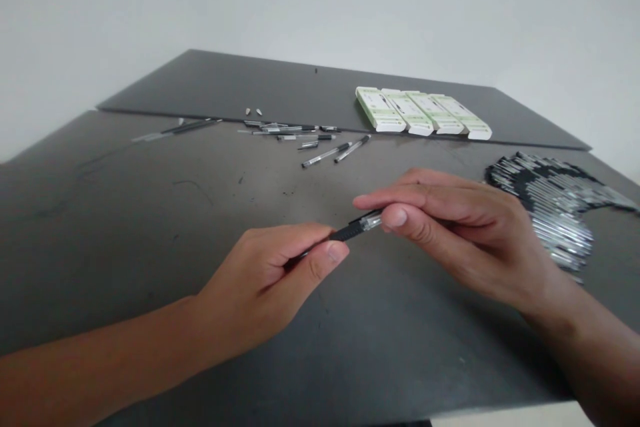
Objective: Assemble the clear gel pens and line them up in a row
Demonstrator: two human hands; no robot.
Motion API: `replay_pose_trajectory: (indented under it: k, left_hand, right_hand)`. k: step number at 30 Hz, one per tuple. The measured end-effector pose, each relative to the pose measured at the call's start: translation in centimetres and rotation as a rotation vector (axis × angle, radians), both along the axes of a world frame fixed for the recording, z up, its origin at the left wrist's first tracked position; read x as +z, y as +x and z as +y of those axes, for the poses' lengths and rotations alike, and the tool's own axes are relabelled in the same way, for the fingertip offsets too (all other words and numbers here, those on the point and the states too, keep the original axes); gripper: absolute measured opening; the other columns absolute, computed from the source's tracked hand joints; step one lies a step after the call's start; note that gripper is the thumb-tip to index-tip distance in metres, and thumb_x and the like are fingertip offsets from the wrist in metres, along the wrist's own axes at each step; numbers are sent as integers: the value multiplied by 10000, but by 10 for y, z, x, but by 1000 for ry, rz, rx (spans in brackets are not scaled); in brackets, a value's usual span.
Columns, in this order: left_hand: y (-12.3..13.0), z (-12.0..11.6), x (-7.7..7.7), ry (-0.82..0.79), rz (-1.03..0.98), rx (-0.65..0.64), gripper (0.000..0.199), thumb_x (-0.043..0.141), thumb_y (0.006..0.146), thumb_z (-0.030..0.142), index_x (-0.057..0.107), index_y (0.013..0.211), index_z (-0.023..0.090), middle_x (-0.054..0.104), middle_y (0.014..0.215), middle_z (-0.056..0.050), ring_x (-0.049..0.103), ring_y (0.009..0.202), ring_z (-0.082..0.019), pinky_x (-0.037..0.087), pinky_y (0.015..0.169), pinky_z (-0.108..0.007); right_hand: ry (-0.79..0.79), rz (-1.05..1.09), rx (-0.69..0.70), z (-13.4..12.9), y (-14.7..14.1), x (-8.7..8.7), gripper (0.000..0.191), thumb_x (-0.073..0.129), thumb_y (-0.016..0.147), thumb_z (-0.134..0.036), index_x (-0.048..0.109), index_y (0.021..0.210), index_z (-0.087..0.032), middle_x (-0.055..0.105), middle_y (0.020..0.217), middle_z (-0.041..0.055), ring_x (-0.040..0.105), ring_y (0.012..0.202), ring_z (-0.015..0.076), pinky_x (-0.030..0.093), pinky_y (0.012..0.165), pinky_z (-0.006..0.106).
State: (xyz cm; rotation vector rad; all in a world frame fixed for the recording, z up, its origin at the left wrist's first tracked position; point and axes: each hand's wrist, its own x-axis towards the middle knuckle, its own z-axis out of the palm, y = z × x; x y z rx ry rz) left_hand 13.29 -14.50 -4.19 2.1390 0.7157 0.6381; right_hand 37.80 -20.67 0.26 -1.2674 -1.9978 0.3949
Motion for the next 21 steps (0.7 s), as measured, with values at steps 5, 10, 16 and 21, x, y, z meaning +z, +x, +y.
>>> replay_pose_trajectory:
  k: [5,10,16,21]
  left_hand:
    - [0,0,-2,-2,2,-19,406,496,1108,420,750,896,186,652,696,22,576,597,-124,420,575,-228]
    - [0,-2,-1,-83,-31,-15,408,484,1106,466,700,876,206,619,662,38,561,571,-124,388,557,-239]
    - [-9,-4,-13,-210,-43,-110,513,359,1148,559,649,899,217,507,542,62,485,475,-132,400,507,-240]
    - [-9,1,-30,-248,-69,-172,545,331,1148,575,640,865,225,648,605,11,619,542,-156,497,559,-242]
  right_hand:
    - [-17,39,5,0,-2,-2,223,708,1045,-335,849,1211,-383,830,1052,3,742,914,200,601,832,358]
    - [-120,311,25,0,-9,-9,425,788,979,-445,753,1402,-417,788,983,7,710,785,171,609,696,312]
    - [-58,357,169,6,-22,-23,249,852,933,-322,853,1181,-305,789,1152,63,732,1047,196,640,907,340]
    - [-117,447,248,6,-24,-17,174,694,1048,-360,756,1140,-226,779,1260,84,731,1179,195,601,1048,387]
